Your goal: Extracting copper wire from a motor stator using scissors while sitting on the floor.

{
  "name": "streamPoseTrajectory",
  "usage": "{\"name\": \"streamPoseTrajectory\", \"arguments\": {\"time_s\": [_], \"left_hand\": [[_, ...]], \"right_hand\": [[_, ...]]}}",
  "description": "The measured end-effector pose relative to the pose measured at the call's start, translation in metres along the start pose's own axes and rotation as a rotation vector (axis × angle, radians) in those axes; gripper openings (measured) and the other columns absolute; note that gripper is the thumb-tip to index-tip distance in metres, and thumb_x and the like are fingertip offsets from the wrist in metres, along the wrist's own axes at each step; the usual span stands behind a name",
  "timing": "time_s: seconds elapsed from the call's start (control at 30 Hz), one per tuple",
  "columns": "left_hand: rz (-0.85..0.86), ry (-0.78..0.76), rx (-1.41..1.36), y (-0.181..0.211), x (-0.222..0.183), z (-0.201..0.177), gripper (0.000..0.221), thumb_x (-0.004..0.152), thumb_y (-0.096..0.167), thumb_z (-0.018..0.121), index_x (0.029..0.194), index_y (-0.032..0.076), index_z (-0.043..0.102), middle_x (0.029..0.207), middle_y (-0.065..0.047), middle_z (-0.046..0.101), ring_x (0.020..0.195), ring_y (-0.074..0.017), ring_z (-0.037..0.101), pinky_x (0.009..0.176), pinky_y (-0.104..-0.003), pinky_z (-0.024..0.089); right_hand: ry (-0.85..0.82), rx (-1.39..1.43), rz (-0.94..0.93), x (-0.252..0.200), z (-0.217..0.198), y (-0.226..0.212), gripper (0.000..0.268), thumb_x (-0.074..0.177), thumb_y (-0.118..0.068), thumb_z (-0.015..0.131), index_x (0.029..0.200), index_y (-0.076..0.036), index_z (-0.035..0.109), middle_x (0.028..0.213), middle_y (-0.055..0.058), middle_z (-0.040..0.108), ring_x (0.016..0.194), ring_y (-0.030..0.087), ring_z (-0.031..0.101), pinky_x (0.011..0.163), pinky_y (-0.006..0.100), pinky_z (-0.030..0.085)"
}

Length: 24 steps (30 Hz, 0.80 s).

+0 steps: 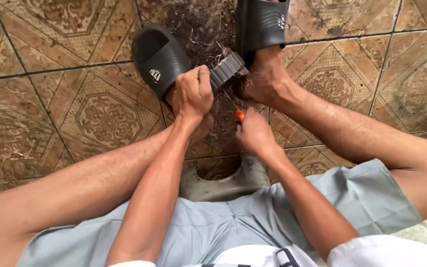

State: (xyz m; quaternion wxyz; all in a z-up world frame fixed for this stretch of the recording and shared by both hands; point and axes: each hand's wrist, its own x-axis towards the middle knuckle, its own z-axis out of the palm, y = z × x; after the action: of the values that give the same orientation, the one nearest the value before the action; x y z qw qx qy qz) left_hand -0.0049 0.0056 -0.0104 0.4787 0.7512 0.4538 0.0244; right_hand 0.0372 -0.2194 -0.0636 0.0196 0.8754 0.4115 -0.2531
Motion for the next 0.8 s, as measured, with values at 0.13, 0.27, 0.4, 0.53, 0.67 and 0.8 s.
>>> {"name": "streamPoseTrajectory", "arguments": {"time_s": [0.13, 0.27, 0.4, 0.53, 0.67, 0.8], "left_hand": [[0.065, 0.05, -0.014, -0.006, 0.0, 0.005, 0.046, 0.096, 0.034, 0.039, 0.057, 0.016, 0.055, 0.05, -0.005, 0.056, 0.05, -0.0235, 0.059, 0.051, -0.033, 0.045], [0.15, 0.067, -0.058, -0.004, -0.001, 0.006, 0.047, 0.096, 0.028, 0.041, 0.053, 0.014, 0.05, 0.043, -0.005, 0.047, 0.043, -0.0205, 0.052, 0.046, -0.031, 0.038], [0.076, 0.038, 0.03, -0.011, 0.0, 0.009, 0.048, 0.097, 0.036, 0.041, 0.057, 0.013, 0.056, 0.051, -0.01, 0.053, 0.052, -0.0263, 0.059, 0.052, -0.038, 0.044], [0.112, 0.081, -0.005, -0.012, -0.001, 0.012, 0.046, 0.095, 0.032, 0.043, 0.055, 0.012, 0.055, 0.049, -0.01, 0.051, 0.049, -0.0241, 0.056, 0.051, -0.035, 0.042], [0.156, 0.13, -0.017, -0.017, 0.004, 0.016, 0.046, 0.096, 0.029, 0.042, 0.055, 0.011, 0.053, 0.047, -0.009, 0.051, 0.048, -0.0207, 0.054, 0.048, -0.033, 0.04], [0.132, 0.118, -0.027, -0.02, 0.001, 0.013, 0.047, 0.095, 0.031, 0.043, 0.056, 0.01, 0.055, 0.048, -0.01, 0.054, 0.049, -0.0234, 0.055, 0.049, -0.034, 0.04]], "right_hand": [[-0.444, 0.985, 0.455, 0.003, -0.037, -0.002, 0.035, 0.084, -0.031, 0.071, 0.1, -0.001, 0.064, 0.069, 0.019, 0.062, 0.068, 0.036, 0.064, 0.061, 0.045, 0.048], [-0.492, 1.466, 0.642, 0.005, -0.045, 0.008, 0.03, 0.088, -0.018, 0.073, 0.102, 0.006, 0.063, 0.059, 0.012, 0.052, 0.042, 0.022, 0.055, 0.04, 0.035, 0.046], [-0.555, 1.51, 0.768, 0.016, -0.05, 0.004, 0.07, 0.085, -0.023, 0.082, 0.137, 0.008, 0.046, 0.091, 0.018, 0.058, 0.076, 0.029, 0.065, 0.063, 0.046, 0.056], [-0.521, 1.434, 0.7, 0.021, -0.021, -0.012, 0.037, 0.086, -0.02, 0.076, 0.104, 0.007, 0.061, 0.073, 0.015, 0.062, 0.058, 0.027, 0.066, 0.051, 0.039, 0.053], [-0.402, 0.602, 0.409, 0.01, -0.032, -0.028, 0.051, 0.081, -0.043, 0.068, 0.108, -0.001, 0.059, 0.098, 0.03, 0.069, 0.101, 0.048, 0.07, 0.084, 0.057, 0.058], [-0.35, 0.426, 0.373, 0.005, -0.039, -0.026, 0.051, 0.082, -0.044, 0.067, 0.11, -0.004, 0.053, 0.095, 0.027, 0.069, 0.095, 0.049, 0.072, 0.081, 0.056, 0.059]]}}
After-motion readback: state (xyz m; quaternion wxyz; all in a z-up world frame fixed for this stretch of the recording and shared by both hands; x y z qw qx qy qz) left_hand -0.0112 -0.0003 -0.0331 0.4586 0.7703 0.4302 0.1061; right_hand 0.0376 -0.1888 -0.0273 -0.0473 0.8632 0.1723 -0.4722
